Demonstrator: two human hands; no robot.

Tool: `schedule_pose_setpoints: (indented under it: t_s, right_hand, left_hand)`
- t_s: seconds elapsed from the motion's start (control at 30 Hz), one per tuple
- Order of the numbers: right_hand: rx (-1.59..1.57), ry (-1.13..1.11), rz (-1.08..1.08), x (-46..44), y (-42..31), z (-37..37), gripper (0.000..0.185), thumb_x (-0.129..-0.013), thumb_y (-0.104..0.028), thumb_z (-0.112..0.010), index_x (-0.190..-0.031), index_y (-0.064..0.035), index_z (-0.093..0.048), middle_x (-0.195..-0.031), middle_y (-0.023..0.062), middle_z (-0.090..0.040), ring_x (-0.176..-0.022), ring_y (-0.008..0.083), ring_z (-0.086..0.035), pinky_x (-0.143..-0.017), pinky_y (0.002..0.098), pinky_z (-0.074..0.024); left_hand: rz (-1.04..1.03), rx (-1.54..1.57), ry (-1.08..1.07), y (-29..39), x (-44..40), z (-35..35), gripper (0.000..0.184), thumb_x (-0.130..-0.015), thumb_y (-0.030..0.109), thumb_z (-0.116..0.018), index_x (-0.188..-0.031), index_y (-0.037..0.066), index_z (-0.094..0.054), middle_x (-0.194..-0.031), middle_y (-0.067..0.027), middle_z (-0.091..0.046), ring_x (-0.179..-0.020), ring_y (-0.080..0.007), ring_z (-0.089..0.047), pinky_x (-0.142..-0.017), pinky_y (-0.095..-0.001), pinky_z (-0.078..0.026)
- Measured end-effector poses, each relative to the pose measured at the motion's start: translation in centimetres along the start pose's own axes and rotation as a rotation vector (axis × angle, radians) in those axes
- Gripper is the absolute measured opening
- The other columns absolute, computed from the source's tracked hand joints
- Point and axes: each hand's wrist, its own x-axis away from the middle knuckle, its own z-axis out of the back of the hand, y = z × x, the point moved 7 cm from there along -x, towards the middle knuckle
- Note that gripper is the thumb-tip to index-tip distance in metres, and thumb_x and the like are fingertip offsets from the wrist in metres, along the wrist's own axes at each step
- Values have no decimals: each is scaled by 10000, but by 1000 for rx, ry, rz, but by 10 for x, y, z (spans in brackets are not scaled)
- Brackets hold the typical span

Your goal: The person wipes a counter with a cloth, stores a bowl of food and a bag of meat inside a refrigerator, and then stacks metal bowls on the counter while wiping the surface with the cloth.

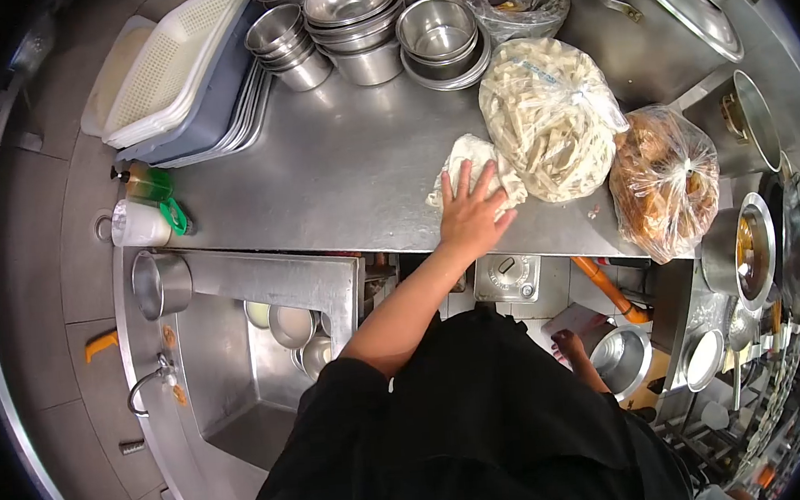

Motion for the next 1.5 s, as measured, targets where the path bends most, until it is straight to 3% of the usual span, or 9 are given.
schedule_pose_setpoints:
  t_s: [0.3,0.53,0.7,0.87,0.9,1.03,1.13,1.4,1.5]
  right_hand:
    - [-144,4,65,-22,11,3,307,-899,-254,-584,-1131,-55,-604,-820,101,-686,-568,197,-651,-464,359,-550]
    - [-202,-37,125,-5,8,-19,321,-916,-265,-573,-1151,-49,-610,-837,106,-690,-602,195,-652,-528,332,-523]
    - [55,-2,118,6,11,-15,326,-899,-276,-609,-1141,-57,-608,-858,130,-696,-627,227,-672,-537,379,-558]
    - [142,-88,326,-64,33,-15,336,-921,-284,-592,-1173,-62,-576,-865,124,-693,-620,238,-670,-502,398,-563]
    - [-16,-34,65,-31,3,-9,344,-928,-300,-583,-1175,-60,-572,-853,122,-688,-616,226,-667,-493,376,-555]
    - [-109,-2,184,-19,-51,-8,351,-931,-325,-580,-1157,-57,-580,-862,125,-689,-620,213,-669,-482,356,-544]
    - [-150,-37,241,-18,-60,-20,348,-926,-334,-575,-1125,-49,-595,-873,132,-694,-630,210,-676,-484,347,-543]
    - [302,-51,545,-35,11,-22,333,-915,-309,-550,-1117,-48,-596,-848,123,-698,-598,243,-671,-507,404,-569]
    - [30,4,267,-28,42,-11,317,-920,-288,-552,-1139,-62,-592,-827,113,-686,-578,236,-663,-482,399,-561]
  left_hand:
    - [193,-103,413,-172,-3,80,321,-846,188,-678,-1168,189,-692,-1275,-90,-606,-1077,-328,-555,-939,-475,-441]
    - [559,-154,240,-269,117,124,608,-887,563,-613,-1353,173,-604,-1552,-179,-346,-1398,-429,-327,-1165,-509,-246]
    - [412,-222,301,-221,99,79,591,-892,502,-628,-1338,116,-588,-1583,-145,-284,-1441,-417,-252,-1194,-517,-167]
    - [300,108,519,-160,43,64,221,-787,71,-669,-1005,101,-693,-1281,-102,-592,-1212,-346,-501,-1058,-462,-371]
    - [332,260,519,-161,32,62,224,-797,67,-657,-1016,96,-692,-1279,-105,-598,-1216,-348,-504,-1053,-447,-386]
    - [203,512,412,-99,6,82,231,-824,82,-655,-1049,113,-700,-1283,-105,-606,-1216,-356,-517,-1044,-424,-414]
    - [-13,-50,160,-36,14,49,271,-883,286,-671,-1149,256,-707,-1454,-32,-488,-1304,-325,-457,-1072,-546,-360]
    - [193,47,261,-135,-6,51,261,-904,188,-645,-1147,258,-710,-1355,-63,-563,-1183,-325,-525,-1048,-467,-403]
    - [187,157,477,-173,8,95,282,-902,149,-639,-1170,213,-698,-1275,-124,-599,-1151,-347,-549,-1011,-405,-443]
